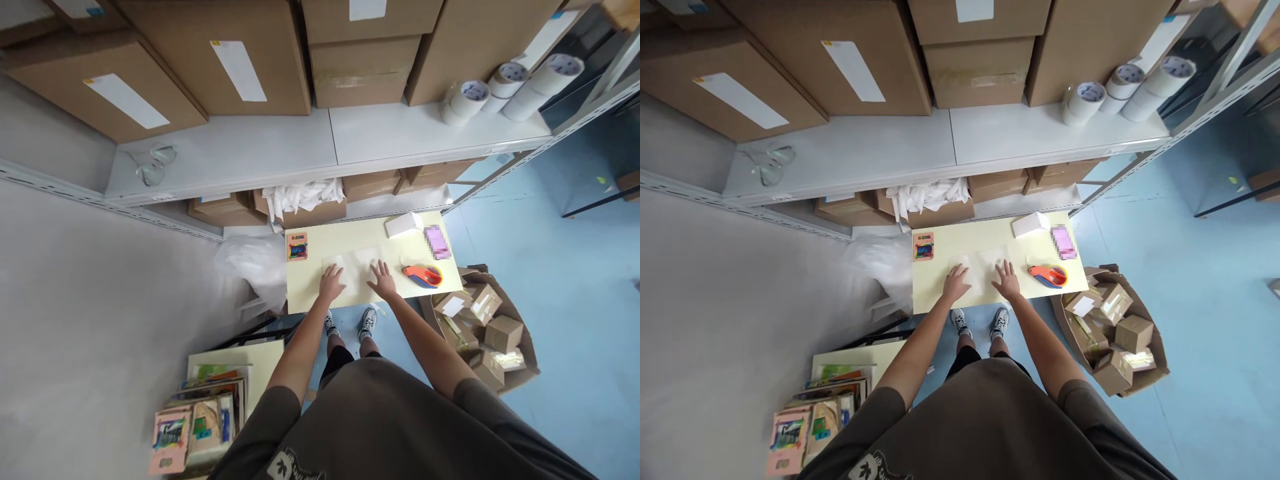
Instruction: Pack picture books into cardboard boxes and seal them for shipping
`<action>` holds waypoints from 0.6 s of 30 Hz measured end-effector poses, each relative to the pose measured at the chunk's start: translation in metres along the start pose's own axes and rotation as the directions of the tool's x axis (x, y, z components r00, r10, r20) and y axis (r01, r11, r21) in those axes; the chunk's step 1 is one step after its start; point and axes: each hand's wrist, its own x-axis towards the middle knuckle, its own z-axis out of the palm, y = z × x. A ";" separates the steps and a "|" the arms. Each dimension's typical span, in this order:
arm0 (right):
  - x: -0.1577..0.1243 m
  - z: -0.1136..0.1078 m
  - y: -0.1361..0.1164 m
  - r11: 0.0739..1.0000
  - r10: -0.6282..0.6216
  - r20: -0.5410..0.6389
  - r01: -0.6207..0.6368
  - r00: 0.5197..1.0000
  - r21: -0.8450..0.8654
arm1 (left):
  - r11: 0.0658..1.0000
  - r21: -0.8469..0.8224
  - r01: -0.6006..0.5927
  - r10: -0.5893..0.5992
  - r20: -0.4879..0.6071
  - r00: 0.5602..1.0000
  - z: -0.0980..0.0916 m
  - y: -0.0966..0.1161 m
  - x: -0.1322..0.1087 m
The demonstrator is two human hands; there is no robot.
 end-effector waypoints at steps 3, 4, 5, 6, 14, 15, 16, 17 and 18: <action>0.005 0.013 0.001 0.995 0.045 0.149 -0.032 0.988 -0.090 | 0.994 0.113 0.000 -0.011 0.095 0.995 0.003 -0.013 0.007; 0.009 0.016 0.002 0.993 0.061 0.162 -0.043 0.985 -0.113 | 0.991 0.135 -0.001 -0.013 0.103 0.995 0.003 -0.019 0.011; 0.013 0.018 0.001 0.990 0.071 0.165 -0.050 0.984 -0.129 | 0.989 0.150 -0.004 -0.013 0.108 0.994 0.001 -0.025 0.014; 0.018 0.020 0.001 0.989 0.076 0.164 -0.053 0.983 -0.141 | 0.987 0.162 -0.004 -0.014 0.110 0.994 0.000 -0.030 0.018; 0.031 0.013 -0.027 0.958 0.216 0.210 -0.165 0.953 -0.236 | 0.929 0.367 -0.047 -0.011 0.154 0.988 -0.016 -0.039 0.027; 0.031 0.014 -0.036 0.959 0.212 0.183 -0.168 0.960 -0.228 | 0.933 0.355 -0.060 0.015 0.130 0.991 -0.018 -0.040 0.024; 0.032 0.015 -0.047 0.966 0.186 0.153 -0.152 0.971 -0.209 | 0.940 0.334 -0.070 0.040 0.094 0.995 -0.021 -0.042 0.022; 0.033 0.017 -0.060 0.977 0.138 0.123 -0.114 0.983 -0.183 | 0.949 0.307 -0.071 0.059 0.049 0.997 -0.024 -0.045 0.019; 0.037 0.021 -0.075 0.987 0.073 0.099 -0.057 0.992 -0.153 | 0.959 0.278 -0.062 0.065 -0.003 0.998 -0.028 -0.050 0.018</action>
